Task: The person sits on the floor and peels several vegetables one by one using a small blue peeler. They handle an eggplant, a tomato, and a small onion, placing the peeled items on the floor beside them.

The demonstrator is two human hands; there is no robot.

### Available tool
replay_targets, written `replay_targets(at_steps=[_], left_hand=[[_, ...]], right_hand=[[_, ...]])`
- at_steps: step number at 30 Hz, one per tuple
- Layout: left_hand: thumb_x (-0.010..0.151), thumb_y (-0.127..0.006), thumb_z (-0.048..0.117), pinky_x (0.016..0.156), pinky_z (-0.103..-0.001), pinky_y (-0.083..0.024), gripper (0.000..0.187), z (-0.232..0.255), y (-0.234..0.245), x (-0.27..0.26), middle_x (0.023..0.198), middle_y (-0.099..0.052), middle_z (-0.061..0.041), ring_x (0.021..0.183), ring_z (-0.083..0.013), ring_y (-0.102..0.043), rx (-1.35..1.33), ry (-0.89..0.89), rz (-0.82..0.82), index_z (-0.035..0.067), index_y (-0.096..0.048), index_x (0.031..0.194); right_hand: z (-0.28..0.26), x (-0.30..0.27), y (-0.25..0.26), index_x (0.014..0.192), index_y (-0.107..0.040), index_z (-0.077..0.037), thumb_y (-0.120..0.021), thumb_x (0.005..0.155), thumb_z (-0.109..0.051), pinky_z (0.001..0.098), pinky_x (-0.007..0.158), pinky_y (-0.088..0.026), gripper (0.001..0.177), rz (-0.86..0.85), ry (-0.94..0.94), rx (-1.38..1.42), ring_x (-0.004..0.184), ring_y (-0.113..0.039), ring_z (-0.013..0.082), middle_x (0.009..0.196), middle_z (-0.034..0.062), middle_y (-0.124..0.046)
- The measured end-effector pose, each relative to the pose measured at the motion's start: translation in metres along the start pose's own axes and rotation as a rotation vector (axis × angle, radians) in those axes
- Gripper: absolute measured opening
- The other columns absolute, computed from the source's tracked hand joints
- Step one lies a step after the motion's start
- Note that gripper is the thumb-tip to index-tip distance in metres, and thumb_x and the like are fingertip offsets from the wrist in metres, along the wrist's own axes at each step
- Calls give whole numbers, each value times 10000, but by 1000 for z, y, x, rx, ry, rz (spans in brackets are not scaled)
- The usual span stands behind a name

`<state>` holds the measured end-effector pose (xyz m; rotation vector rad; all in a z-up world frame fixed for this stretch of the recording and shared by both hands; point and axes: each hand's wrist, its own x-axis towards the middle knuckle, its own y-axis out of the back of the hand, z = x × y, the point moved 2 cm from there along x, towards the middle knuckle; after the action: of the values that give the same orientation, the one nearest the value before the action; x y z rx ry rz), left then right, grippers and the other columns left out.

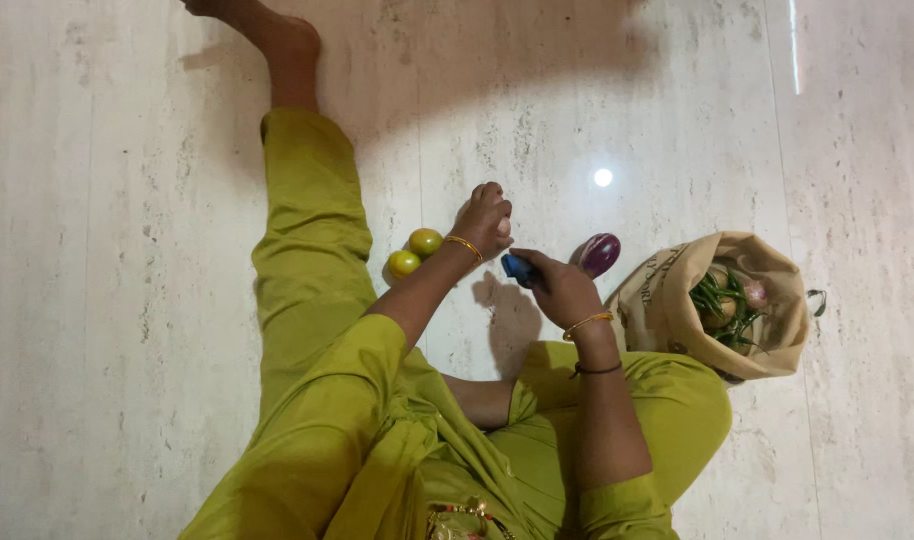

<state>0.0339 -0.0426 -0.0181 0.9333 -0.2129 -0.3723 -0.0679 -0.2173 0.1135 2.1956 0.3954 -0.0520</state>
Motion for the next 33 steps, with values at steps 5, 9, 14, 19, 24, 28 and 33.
replay_targets(at_steps=[5, 9, 14, 19, 24, 28, 33], left_hand=[[651, -922, 226, 1089, -438, -447, 474, 21, -19, 32, 1410, -454, -143, 1385, -403, -382, -133, -104, 23, 104, -635, 1008], [662, -927, 316, 1116, -496, -409, 602, 30, -25, 27, 1552, -365, -125, 1422, -453, -303, 216, -226, -48, 153, -605, 1144], [720, -839, 487, 1118, -645, -302, 902, 59, 11, 33, 1669, -210, -81, 1510, -385, -168, 390, -30, -373, 265, -433, 1495], [873, -701, 630, 1219, -684, -31, 900, 123, 13, 67, 1621, -279, -163, 1540, -355, -57, 403, -79, -216, 147, -355, 1549], [916, -688, 403, 1249, -545, -130, 564, 229, -61, 91, 1579, -394, -131, 1541, -316, -166, 89, -453, -249, 139, -543, 1393], [908, -696, 169, 1228, -388, -412, 572, 284, -152, 77, 1515, -514, -55, 1462, -267, -415, -105, -903, -277, 128, -534, 1455], [979, -606, 211, 1093, -544, -453, 459, 305, -211, 62, 1630, -292, 37, 1462, -286, -379, 420, -705, -658, 332, -525, 1415]], right_hand=[[-2, -5, -40, 1275, -675, -315, -689, 889, -242, 475, 751, -555, 394, -243, 44, -83, 878, -712, 343, 990, 101, -758], [-12, -10, -63, 1246, -693, -338, -656, 889, -216, 447, 762, -562, 380, -345, 85, -110, 870, -724, 307, 979, 67, -771], [-19, -14, -63, 1218, -710, -305, -649, 909, -225, 449, 753, -564, 325, -281, 98, -67, 867, -726, 309, 969, 79, -768], [-17, -15, -59, 1209, -714, -203, -656, 906, -220, 470, 756, -555, 309, -221, 118, -56, 888, -715, 346, 1000, 125, -758], [-22, -4, -59, 1258, -681, -232, -653, 902, -218, 450, 779, -556, 358, -455, 67, -206, 928, -715, 318, 1027, 106, -755], [-35, -6, -53, 1298, -655, -255, -649, 899, -217, 434, 798, -557, 401, -572, 45, -100, 959, -714, 296, 1050, 91, -753], [-44, -13, -53, 1323, -650, -302, -588, 913, -132, 417, 801, -565, 449, -339, 75, -69, 982, -723, 256, 1067, 50, -764]])
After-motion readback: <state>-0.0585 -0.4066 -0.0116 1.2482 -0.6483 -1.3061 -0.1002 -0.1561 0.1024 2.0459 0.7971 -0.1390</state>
